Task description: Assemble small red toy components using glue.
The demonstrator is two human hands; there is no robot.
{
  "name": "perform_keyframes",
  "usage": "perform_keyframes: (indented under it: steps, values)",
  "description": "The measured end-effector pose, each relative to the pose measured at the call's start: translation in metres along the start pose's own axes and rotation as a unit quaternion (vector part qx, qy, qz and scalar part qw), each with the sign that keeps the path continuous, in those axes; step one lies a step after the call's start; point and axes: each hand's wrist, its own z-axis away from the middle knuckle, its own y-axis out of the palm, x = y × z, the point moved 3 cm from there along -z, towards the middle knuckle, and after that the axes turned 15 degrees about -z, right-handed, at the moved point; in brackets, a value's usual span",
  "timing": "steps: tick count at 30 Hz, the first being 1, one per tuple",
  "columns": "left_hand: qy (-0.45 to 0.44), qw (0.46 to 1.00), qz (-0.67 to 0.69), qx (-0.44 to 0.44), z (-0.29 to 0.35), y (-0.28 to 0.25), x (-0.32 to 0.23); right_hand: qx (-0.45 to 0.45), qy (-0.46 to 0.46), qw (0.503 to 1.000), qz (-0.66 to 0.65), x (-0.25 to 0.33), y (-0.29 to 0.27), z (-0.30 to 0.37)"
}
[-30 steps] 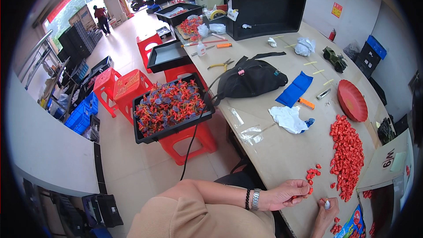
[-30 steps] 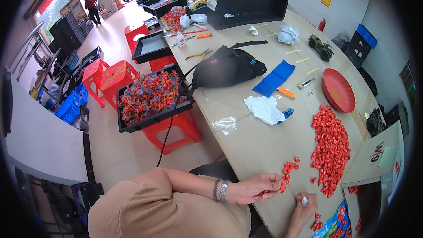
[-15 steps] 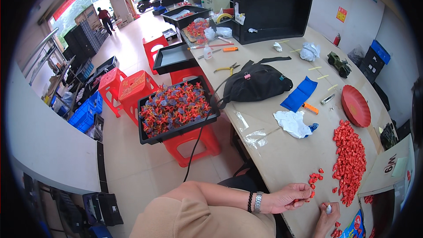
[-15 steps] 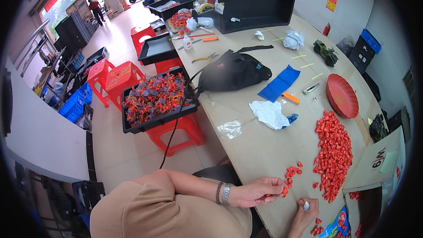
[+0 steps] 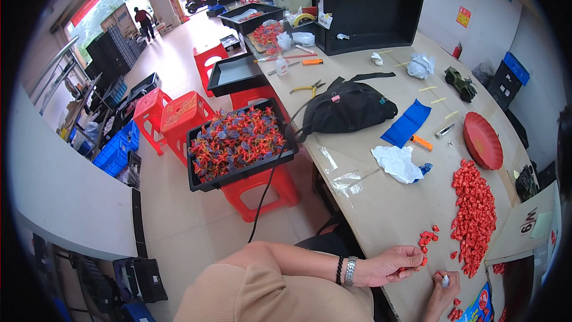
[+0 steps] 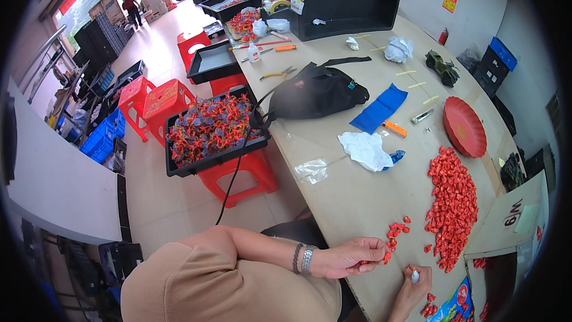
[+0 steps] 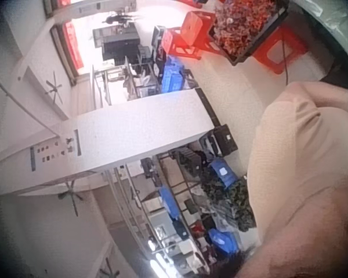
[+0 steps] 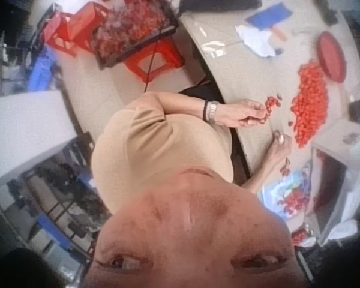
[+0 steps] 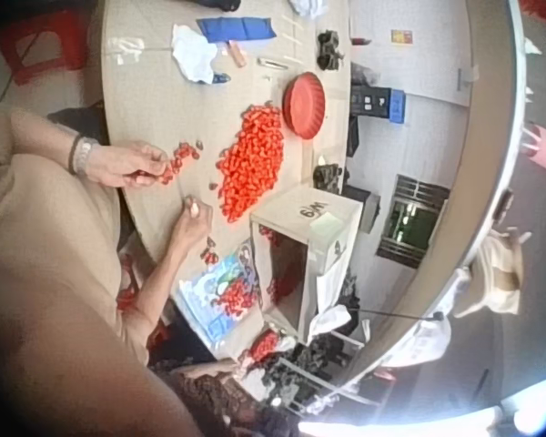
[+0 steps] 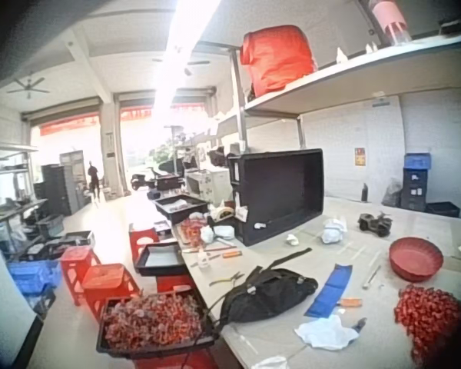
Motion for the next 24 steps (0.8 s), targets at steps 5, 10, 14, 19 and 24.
perform_keyframes:
  steps: [5,10,14,19,24]
  values:
    - [-0.003,1.0,-0.001,-0.006,-0.001,0.0,0.0,0.003,0.006,1.0,-0.002,0.0,0.001,-0.001]
    - [0.0,1.0,-0.011,-0.006,-0.001,-0.001,0.0,0.003,0.018,1.0,-0.001,0.002,0.002,-0.001]
    - [0.002,1.0,-0.011,0.003,-0.002,-0.001,0.0,0.0,0.006,1.0,-0.019,-0.003,0.001,0.0]
    - [-0.003,1.0,-0.012,-0.001,-0.001,-0.001,-0.001,-0.011,0.012,0.999,-0.032,0.007,0.002,0.001]
    - [-0.008,1.0,-0.006,-0.002,-0.001,0.001,-0.002,-0.011,0.004,1.0,-0.028,0.015,0.002,0.001]
